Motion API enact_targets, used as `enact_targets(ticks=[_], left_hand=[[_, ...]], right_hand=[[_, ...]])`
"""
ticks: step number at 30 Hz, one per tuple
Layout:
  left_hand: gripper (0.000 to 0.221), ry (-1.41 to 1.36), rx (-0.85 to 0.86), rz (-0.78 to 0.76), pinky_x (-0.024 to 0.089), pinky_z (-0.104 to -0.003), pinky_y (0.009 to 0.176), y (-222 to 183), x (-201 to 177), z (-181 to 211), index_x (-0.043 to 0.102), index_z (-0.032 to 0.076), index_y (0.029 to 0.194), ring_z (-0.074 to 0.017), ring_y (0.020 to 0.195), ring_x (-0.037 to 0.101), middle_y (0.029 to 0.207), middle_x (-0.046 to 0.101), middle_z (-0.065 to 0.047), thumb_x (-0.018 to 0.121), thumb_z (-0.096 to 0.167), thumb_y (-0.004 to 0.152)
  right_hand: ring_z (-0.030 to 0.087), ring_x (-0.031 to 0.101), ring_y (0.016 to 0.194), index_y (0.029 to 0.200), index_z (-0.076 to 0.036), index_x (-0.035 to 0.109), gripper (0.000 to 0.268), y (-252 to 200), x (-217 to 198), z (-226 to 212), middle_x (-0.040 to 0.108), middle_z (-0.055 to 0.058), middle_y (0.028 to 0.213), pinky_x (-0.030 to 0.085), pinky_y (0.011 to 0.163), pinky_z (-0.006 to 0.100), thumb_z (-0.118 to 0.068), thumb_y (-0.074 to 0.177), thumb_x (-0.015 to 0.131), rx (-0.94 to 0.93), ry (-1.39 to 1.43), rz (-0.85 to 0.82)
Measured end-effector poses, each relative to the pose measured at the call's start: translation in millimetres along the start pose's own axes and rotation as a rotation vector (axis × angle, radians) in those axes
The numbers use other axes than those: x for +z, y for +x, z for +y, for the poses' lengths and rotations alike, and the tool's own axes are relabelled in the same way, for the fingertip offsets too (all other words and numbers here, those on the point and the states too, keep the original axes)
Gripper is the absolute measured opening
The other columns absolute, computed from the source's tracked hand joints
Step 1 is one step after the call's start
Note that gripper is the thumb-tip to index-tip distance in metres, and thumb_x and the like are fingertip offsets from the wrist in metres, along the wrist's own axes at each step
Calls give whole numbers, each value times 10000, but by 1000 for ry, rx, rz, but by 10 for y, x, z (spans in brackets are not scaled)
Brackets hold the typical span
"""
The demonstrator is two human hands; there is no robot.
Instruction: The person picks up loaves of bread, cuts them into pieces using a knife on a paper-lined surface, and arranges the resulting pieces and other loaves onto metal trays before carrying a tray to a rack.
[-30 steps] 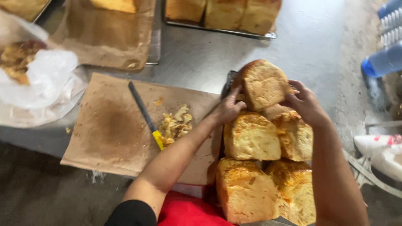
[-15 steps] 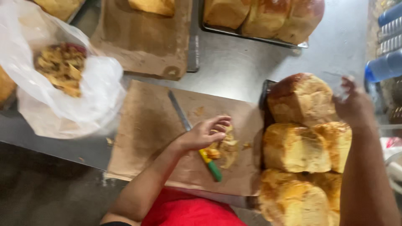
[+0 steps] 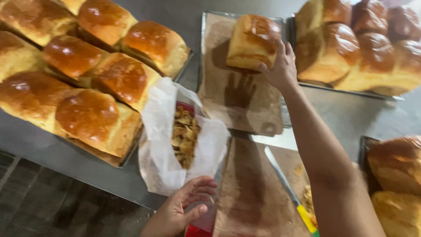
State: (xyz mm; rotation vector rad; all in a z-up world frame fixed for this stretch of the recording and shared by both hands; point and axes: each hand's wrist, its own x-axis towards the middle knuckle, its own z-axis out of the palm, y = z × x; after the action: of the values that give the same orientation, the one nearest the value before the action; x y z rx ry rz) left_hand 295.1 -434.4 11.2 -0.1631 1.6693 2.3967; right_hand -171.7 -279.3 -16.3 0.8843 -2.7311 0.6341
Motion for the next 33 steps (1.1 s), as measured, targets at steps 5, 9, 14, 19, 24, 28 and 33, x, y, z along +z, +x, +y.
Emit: enact_targets(ticks=[5, 9, 14, 19, 24, 28, 33], left_hand=[[521, 566, 284, 114, 524, -399, 1063, 387, -223, 492, 524, 65, 1453, -289, 1297, 633, 1404, 643, -151, 650, 218, 971], [547, 1098, 312, 169, 424, -532, 1097, 1443, -241, 603, 475, 83, 1470, -382, 1376, 486, 1474, 530, -174, 587, 308, 984], [678, 1417, -144, 113, 182, -593, 1193, 2417, -521, 240, 396, 119, 1505, -341, 1495, 208, 1598, 304, -116, 500, 533, 978], [724, 1478, -154, 139, 180, -576, 1220, 2534, -814, -306, 436, 101, 1505, -278, 1545, 211, 1649, 308, -51, 540, 551, 946], [769, 1484, -184, 151, 140, -612, 1198, 2604, -824, -360, 420, 105, 1505, -290, 1523, 186, 1638, 278, -65, 587, 565, 912], [753, 1506, -176, 147, 201, -625, 1213, 2554, -885, -398, 463, 120, 1504, -245, 1554, 245, 1654, 335, -29, 566, 580, 916], [857, 1496, -263, 58, 86, -668, 1161, 2640, -895, -235, 339, 102, 1534, -282, 1529, 116, 1656, 184, -56, 531, 664, 916]], right_hand=[[503, 289, 1446, 1567, -213, 356, 1098, 638, 244, -536, 280, 200, 1568, 326, 1082, 698, -297, 642, 942, -95, -278, -114], [581, 183, 1474, 1529, -331, 411, 1089, 841, 389, -694, 152, 225, 1654, 198, 1053, 805, -279, 593, 965, -46, -373, -246], [461, 267, 1464, 1333, -286, 617, 687, 674, 340, -511, 256, 160, 1602, 238, 1135, 744, -232, 726, 933, -67, -409, -172], [384, 548, 1258, 1203, -80, 583, 543, 572, -70, 422, 566, 189, 1346, 481, 1064, 499, -95, 799, 946, -97, -62, 146], [140, 618, 1036, 1126, -22, 554, 304, 228, -329, 1675, 594, 96, 1151, 597, 890, 283, 103, 1003, 803, -22, 621, 390], [136, 606, 1004, 1173, 1, 560, 211, -99, -701, 2103, 632, 88, 1139, 553, 905, 272, 112, 1115, 730, -42, 786, 343], [164, 606, 1109, 1277, 4, 494, 269, -699, -1464, 2010, 604, 102, 1243, 560, 983, 301, 56, 1116, 704, 13, 791, 364]])
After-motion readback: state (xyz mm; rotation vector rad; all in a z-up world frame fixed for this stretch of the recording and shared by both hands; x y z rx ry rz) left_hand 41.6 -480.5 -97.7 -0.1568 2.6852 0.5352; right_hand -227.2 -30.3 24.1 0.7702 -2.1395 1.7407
